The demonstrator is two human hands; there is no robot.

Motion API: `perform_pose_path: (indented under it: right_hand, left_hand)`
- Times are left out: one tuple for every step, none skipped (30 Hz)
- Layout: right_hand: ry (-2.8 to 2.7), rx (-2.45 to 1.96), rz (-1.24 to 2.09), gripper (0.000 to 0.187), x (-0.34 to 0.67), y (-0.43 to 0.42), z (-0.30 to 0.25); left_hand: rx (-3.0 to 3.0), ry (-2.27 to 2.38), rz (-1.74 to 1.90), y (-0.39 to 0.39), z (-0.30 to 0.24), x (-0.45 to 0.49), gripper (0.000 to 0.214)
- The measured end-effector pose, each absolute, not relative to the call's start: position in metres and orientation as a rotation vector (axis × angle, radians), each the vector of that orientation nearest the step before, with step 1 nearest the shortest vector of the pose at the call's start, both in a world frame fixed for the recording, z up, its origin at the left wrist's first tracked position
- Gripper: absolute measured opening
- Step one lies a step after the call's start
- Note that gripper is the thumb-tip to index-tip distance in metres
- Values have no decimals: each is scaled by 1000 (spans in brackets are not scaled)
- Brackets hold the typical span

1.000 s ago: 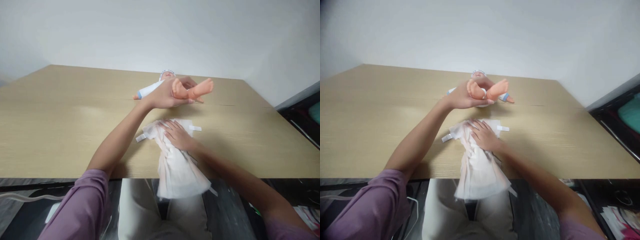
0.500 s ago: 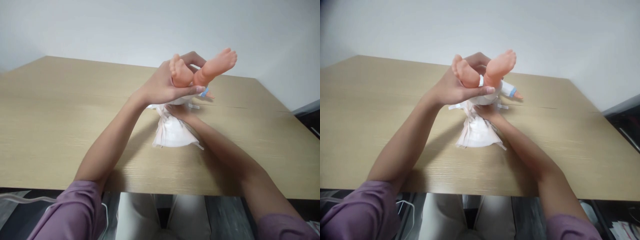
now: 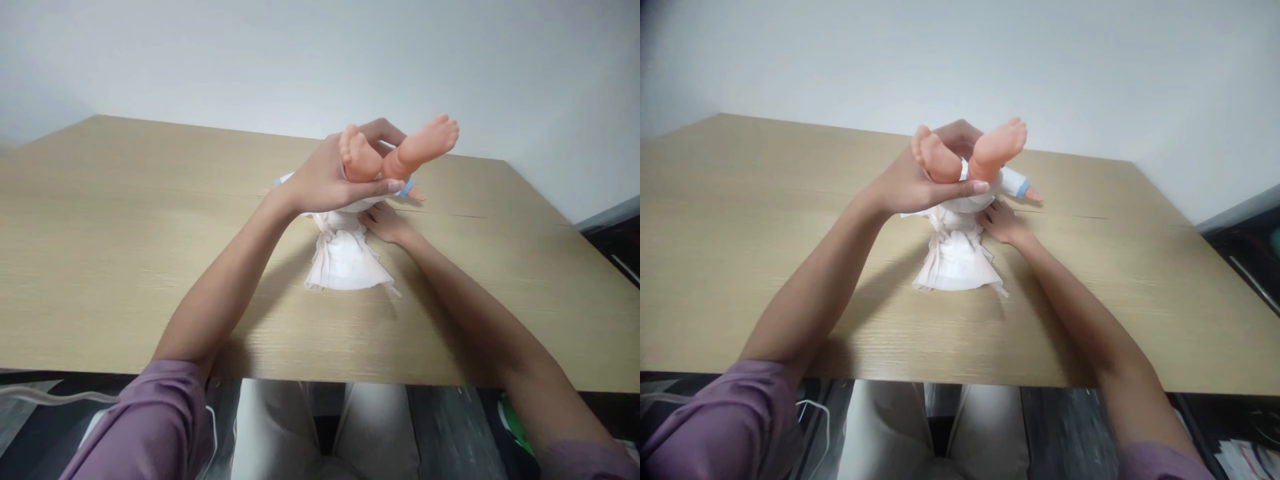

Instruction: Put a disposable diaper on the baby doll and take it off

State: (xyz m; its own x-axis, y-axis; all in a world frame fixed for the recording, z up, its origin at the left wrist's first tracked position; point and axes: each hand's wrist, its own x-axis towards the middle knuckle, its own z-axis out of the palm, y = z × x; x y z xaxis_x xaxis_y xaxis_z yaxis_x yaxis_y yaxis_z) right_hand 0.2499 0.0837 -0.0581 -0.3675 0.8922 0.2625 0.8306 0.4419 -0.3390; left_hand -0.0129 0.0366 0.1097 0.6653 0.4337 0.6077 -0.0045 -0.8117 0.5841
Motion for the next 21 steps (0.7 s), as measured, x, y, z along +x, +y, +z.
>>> perform_pose_path:
  right_hand:
    - [-2261,-1422,252,55,257,80,-59]
    - [-2226,-1375,284,54,262,75,-60]
    - [-2191,-1328,287,53,265,70,-61]
    - [-2153,-1292,275,52,267,63,-63]
    - [-2110,-1271,258,51,268,56,-65]
    - [-2060,-1262,239,49,268,47,-66]
    - [-2007,-1257,225,48,267,39,-67]
    - [-1956,-1248,214,49,266,30,-68]
    - [-1910,-1231,209,50,263,21,-67]
    - [-1875,-1206,217,52,260,13,-65]
    - [-1851,-1175,234,54,256,5,-62]
    - [-1839,-1148,259,56,250,-2,-57]
    - [-1832,-1122,287,58,245,-8,-51]
    - [-1828,-1094,314,60,239,-13,-44]
    - [-1826,-1063,332,61,232,-18,-36]
    - [-1822,-1027,334,62,227,-23,-29]
    - [-1813,-994,322,62,223,-27,-22]
    - [-1808,-969,307,61,221,-31,-16]
    - [-1815,-959,287,61,221,-36,-12]
    - [-1844,-970,263,60,224,-40,-10]
    - [-1888,-997,242,59,230,-45,-9]
  left_hand:
    - [2317,328,1051,37,109,-12,47]
    - [2309,336,1049,37,107,-12,46]
    - [2303,357,1038,37,106,-11,46]
    - [2301,380,1024,36,104,-11,48]
    - [2302,392,1017,36,102,-10,50]
    - [2305,390,1013,36,100,-9,52]
    - [2307,383,1012,36,97,-9,53]
    - [2307,372,1012,35,94,-8,53]
    - [2304,361,1006,34,91,-7,52]
    - [2299,355,995,33,87,-6,51]
    - [2294,355,979,30,84,-6,50]
    - [2292,361,966,28,81,-6,50]
    - [2296,372,962,24,78,-6,50]
    - [2307,389,963,21,75,-6,51]
    - [2323,406,970,17,73,-7,51]
    - [2340,415,978,13,70,-9,51]
    - [2353,416,980,9,68,-12,51]
    - [2362,408,984,6,65,-17,50]
    - [2372,397,983,3,62,-22,49]
    - [2386,390,983,1,58,-29,49]
    - [2412,394,984,0,52,-38,49]
